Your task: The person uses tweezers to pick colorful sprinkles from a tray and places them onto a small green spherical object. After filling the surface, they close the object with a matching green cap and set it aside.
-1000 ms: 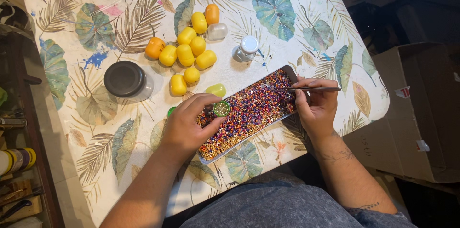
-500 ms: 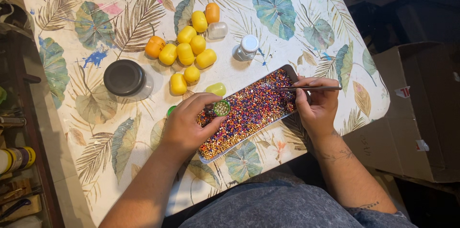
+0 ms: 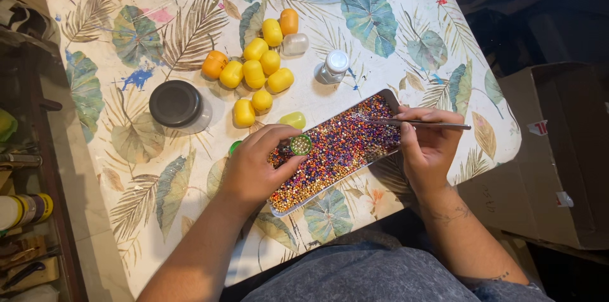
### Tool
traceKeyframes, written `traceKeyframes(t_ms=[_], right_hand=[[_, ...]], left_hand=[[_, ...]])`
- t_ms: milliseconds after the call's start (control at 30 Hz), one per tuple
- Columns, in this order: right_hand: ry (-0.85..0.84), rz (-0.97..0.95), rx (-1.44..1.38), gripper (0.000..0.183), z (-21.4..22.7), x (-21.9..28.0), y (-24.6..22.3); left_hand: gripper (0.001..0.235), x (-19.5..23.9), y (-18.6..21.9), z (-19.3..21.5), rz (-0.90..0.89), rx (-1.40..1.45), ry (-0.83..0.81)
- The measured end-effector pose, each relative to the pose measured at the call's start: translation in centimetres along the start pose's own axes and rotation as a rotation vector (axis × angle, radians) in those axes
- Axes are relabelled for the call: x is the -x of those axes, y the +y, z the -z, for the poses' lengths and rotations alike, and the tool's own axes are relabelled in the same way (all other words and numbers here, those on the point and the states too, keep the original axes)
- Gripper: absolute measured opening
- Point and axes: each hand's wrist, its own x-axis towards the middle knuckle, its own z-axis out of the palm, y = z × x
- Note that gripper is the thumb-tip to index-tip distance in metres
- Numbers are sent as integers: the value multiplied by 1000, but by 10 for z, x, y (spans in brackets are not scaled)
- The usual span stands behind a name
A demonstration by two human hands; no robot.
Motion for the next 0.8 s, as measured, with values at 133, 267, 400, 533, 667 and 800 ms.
traceKeyframes(t_ms=[133, 267, 400, 533, 667, 800], right_hand=[[-9, 14, -84, 33, -22, 2, -25], [-67, 40, -218, 37, -47, 3, -44], [-119, 128, -241, 37, -61, 5, -41], [-148, 174, -214, 37, -51, -1, -39], [-143, 176, -97, 35, -18, -9, -23], [-245, -39, 5, 34, 34, -26, -7]], left_hand=[[45, -1, 0, 0, -5, 29, 9], [44, -2, 0, -1, -11, 20, 11], [44, -1, -2, -2, -17, 28, 21], [44, -1, 1, -2, -1, 27, 23], [44, -1, 1, -1, -3, 26, 21], [44, -1, 2, 0, 1, 44, 19]])
